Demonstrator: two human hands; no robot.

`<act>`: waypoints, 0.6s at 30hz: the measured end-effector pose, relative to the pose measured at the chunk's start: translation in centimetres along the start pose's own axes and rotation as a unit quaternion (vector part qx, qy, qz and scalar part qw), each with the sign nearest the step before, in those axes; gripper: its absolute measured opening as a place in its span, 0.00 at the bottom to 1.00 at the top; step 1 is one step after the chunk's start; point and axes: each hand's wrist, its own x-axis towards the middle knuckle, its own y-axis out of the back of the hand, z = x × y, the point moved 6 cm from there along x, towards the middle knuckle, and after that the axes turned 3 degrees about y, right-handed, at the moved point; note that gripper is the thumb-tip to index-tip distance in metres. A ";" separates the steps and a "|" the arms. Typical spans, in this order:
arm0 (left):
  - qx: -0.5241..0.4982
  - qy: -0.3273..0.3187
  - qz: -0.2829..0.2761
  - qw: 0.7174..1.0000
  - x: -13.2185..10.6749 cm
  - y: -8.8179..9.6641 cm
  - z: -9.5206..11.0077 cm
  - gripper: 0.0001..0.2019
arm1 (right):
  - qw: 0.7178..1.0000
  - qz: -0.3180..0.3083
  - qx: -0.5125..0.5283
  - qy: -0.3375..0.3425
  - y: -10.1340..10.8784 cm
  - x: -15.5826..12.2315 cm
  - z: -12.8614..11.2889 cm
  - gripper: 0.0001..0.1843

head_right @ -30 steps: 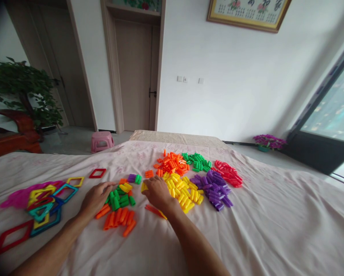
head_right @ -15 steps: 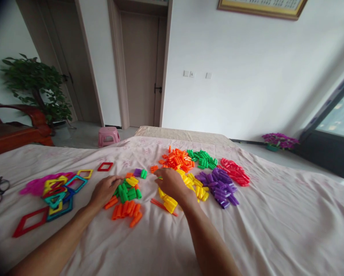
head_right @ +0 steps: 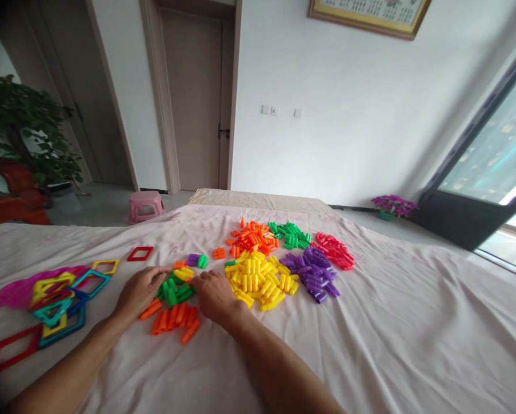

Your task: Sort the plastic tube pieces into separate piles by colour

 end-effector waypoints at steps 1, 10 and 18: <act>0.002 0.000 -0.002 1.000 0.1 -0.1 -0.2 0.18 | 1.000 -0.002 -0.003 0.002 0.1 -0.1 0.1 0.19; -0.006 -0.009 -0.016 1.000 0.1 -0.2 -0.4 0.19 | 0.974 0.172 0.076 -0.128 6.7 -1.5 9.3 0.15; -0.007 -0.001 -0.007 1.000 0.1 -0.3 -0.5 0.17 | 0.862 0.327 0.081 -0.377 12.0 -7.0 25.0 0.16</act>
